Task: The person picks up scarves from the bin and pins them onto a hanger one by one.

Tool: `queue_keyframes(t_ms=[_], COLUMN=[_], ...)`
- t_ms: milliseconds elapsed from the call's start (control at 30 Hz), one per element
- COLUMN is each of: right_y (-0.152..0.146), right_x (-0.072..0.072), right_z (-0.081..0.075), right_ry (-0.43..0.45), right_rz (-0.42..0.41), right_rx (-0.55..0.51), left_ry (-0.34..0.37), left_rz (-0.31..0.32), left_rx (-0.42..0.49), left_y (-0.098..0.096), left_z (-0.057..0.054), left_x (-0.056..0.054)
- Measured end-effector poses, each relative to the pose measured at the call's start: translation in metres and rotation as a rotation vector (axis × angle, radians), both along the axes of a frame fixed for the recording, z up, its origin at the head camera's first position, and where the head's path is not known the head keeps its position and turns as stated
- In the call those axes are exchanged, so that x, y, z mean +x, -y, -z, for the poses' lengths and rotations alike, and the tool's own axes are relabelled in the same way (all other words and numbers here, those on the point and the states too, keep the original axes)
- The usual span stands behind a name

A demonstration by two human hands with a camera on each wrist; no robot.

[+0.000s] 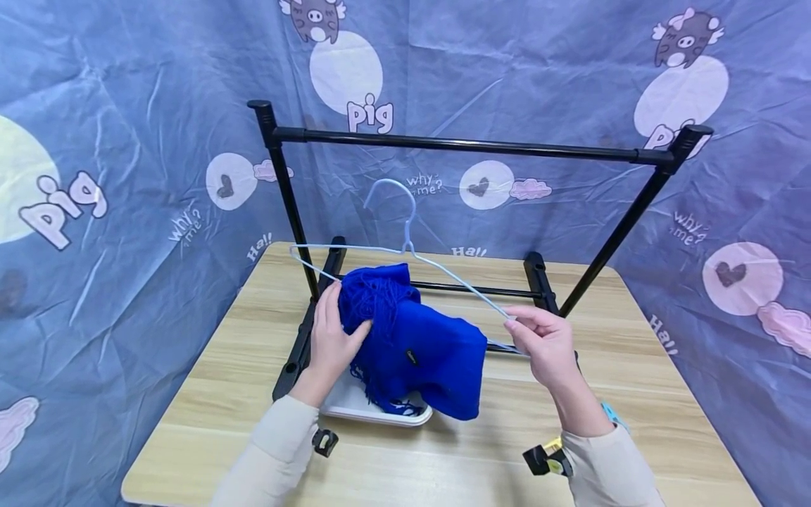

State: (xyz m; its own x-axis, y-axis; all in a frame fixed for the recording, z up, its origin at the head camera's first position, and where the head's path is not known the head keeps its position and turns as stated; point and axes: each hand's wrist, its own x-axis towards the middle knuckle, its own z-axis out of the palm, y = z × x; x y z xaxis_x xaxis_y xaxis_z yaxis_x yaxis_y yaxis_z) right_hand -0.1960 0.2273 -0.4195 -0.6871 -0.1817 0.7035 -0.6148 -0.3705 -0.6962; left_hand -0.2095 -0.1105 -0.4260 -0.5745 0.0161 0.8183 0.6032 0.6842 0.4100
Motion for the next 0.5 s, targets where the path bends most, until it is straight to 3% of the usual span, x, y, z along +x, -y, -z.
queue_keyframes(t_ms=[167,267,400,500], right_y=[0.006,-0.015,-0.050,-0.058], right_x=[0.007,-0.011,-0.044,-0.053], right_z=[-0.012,0.025,0.090,0.109], right_ry=[0.020,0.041,0.081,0.092], right_rz=[-0.030,-0.028,-0.004,-0.004], right_rx=[-0.019,-0.012,-0.023,-0.051], left_ry=[-0.011,0.040,0.176,0.269], left_rz=[0.061,0.037,-0.002,0.045], left_rx=[0.146,0.197,0.209,0.234], left_y=[0.000,0.001,0.000,-0.001], left_z=[-0.006,-0.011,-0.014,-0.015], left_x=[-0.010,-0.013,-0.011,-0.008])
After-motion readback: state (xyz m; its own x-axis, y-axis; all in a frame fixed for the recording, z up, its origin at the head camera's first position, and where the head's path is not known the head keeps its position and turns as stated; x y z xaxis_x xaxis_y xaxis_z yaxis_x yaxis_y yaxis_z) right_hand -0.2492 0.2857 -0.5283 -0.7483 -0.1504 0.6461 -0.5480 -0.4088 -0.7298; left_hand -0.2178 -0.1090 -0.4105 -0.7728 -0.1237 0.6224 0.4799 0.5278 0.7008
